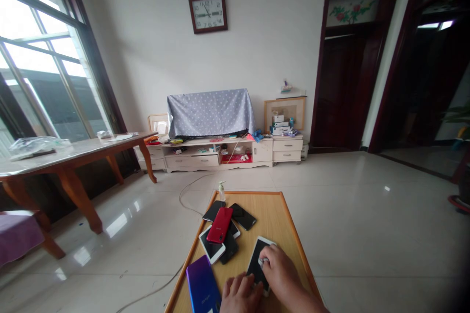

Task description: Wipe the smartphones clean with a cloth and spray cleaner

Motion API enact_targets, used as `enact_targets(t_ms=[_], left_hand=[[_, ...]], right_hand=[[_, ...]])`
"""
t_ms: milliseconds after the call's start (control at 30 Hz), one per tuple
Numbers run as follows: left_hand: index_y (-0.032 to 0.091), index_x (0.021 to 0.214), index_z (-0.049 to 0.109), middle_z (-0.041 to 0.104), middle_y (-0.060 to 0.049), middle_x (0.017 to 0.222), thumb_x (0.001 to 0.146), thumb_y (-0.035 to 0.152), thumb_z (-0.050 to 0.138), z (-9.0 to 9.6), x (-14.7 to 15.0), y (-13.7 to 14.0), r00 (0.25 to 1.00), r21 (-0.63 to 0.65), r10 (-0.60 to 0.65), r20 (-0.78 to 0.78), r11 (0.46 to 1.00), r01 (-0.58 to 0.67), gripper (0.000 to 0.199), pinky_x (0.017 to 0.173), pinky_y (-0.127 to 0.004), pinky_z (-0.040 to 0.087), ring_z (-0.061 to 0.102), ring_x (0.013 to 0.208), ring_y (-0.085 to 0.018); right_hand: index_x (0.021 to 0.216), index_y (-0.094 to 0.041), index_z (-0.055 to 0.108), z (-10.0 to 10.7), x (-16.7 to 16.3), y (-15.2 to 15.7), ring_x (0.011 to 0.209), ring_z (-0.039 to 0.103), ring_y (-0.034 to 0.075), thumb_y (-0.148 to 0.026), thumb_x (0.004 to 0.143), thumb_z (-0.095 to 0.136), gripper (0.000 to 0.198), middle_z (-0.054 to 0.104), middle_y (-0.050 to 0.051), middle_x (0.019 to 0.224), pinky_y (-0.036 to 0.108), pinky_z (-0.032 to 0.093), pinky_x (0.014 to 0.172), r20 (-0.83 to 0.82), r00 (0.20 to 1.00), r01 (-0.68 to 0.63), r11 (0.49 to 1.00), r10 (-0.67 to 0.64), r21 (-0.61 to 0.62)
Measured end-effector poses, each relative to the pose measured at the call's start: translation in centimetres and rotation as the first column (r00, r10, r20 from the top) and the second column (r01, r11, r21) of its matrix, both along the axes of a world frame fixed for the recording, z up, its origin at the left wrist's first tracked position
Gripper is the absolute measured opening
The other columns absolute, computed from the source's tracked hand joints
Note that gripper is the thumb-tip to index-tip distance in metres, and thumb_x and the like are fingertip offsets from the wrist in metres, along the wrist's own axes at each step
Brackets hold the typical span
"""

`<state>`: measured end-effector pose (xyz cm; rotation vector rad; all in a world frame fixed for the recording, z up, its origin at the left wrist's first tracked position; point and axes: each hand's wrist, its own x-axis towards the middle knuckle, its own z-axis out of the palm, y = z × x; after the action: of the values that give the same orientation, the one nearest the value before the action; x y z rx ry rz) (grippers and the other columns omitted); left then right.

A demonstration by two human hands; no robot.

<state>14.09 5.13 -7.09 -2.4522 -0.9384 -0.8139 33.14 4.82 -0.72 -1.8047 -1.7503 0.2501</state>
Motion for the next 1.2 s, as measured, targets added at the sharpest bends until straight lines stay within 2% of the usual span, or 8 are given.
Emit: enact_targets(t_ms=[133, 267, 367, 533, 767, 900, 1033, 1200], left_hand=[[0.043, 0.119, 0.066, 0.073, 0.001, 0.115, 0.082, 0.052, 0.069, 0.1, -0.2, -0.1, 0.999, -0.075, -0.006, -0.039, 0.997, 0.003, 0.038, 0.081, -0.033, 0.047, 0.067, 0.101, -0.021], [0.041, 0.122, 0.065, 0.068, 0.002, 0.129, 0.085, 0.048, 0.067, 0.6, -0.4, -0.2, 0.996, -0.162, -0.008, -0.091, 0.987, -0.007, 0.038, 0.084, -0.032, 0.047, 0.064, 0.108, -0.021], [0.041, 0.124, 0.064, 0.072, 0.006, 0.123, 0.087, 0.041, 0.066, 0.9, -0.5, -0.2, 0.993, -0.182, -0.018, -0.118, 0.983, -0.004, 0.036, 0.085, -0.030, 0.046, 0.064, 0.109, -0.020], [0.041, 0.126, 0.062, 0.072, 0.008, 0.123, 0.086, 0.044, 0.067, 0.8, -0.3, -0.3, 0.995, -0.169, 0.003, -0.095, 0.985, -0.019, 0.040, 0.084, -0.031, 0.046, 0.065, 0.108, -0.020], [0.043, 0.127, 0.061, 0.070, 0.006, 0.127, 0.083, 0.041, 0.068, 1.2, 0.0, -0.9, 0.996, -0.253, 0.026, -0.084, 0.966, -0.046, 0.044, 0.089, -0.034, 0.045, 0.064, 0.112, -0.022], [0.043, 0.119, 0.065, 0.072, 0.009, 0.124, 0.082, 0.038, 0.068, 1.2, -0.1, -0.9, 0.995, -0.270, 0.047, -0.089, 0.960, -0.069, 0.037, 0.092, -0.035, 0.043, 0.064, 0.113, -0.021], [0.043, 0.116, 0.067, 0.070, 0.008, 0.127, 0.081, 0.037, 0.069, 1.0, -0.3, -0.8, 0.994, -0.279, 0.050, -0.101, 0.957, -0.077, 0.035, 0.095, -0.036, 0.041, 0.062, 0.115, -0.021], [0.044, 0.124, 0.062, 0.066, 0.007, 0.135, 0.081, 0.042, 0.068, 1.2, -0.6, -1.0, 0.996, -0.279, 0.044, -0.079, 0.958, -0.064, 0.043, 0.095, -0.039, 0.042, 0.063, 0.113, -0.023]], right_hand=[[0.088, -0.025, 0.064, 1.7, -0.2, -1.0, 0.097, 0.056, 0.020, -0.006, 0.086, 0.043, 0.028, 0.065, 0.003, 0.098, 0.031, 0.039, 0.088, 0.086, 0.996, 0.009, 0.994, -0.019, 0.109], [0.082, -0.025, 0.062, 1.4, -1.9, -2.0, 0.096, 0.056, 0.021, -0.006, 0.084, 0.045, 0.026, 0.065, 0.002, 0.096, 0.031, 0.039, 0.089, 0.083, 0.994, -0.080, 0.994, 0.074, 0.077], [0.084, -0.025, 0.061, -0.1, -3.1, -2.3, 0.093, 0.058, 0.018, -0.003, 0.080, 0.044, 0.027, 0.065, 0.000, 0.092, 0.027, 0.041, 0.084, -0.046, 0.989, -0.142, 0.989, 0.144, 0.038], [0.088, -0.025, 0.056, -1.8, -2.7, -1.6, 0.081, 0.062, 0.015, -0.014, 0.089, 0.046, 0.016, 0.065, -0.002, 0.086, 0.023, 0.043, 0.072, -0.272, 0.957, -0.112, 0.994, 0.105, -0.008], [0.083, -0.025, 0.063, -1.1, -2.5, -1.3, 0.093, 0.062, 0.019, -0.017, 0.092, 0.045, 0.021, 0.068, 0.003, 0.094, 0.029, 0.043, 0.084, 0.036, 0.999, -0.020, 1.000, 0.020, 0.015], [0.109, -0.025, 0.070, 0.1, -2.7, -2.6, 0.109, 0.063, 0.021, -0.019, 0.096, 0.039, 0.034, 0.072, 0.005, 0.115, 0.031, 0.043, 0.098, 0.062, 0.983, -0.169, 0.983, 0.173, -0.066], [0.143, -0.029, 0.053, 0.9, -1.6, -3.8, 0.139, 0.045, 0.025, -0.030, 0.100, 0.039, 0.046, 0.055, 0.004, 0.147, 0.042, 0.030, 0.117, 0.038, 0.937, -0.330, 0.916, 0.347, -0.228], [0.144, -0.041, 0.050, 0.7, -0.5, -3.4, 0.149, 0.029, 0.031, -0.049, 0.103, 0.036, 0.044, 0.052, -0.002, 0.150, 0.063, 0.015, 0.120, 0.090, 0.938, -0.306, 0.922, 0.335, -0.239]])
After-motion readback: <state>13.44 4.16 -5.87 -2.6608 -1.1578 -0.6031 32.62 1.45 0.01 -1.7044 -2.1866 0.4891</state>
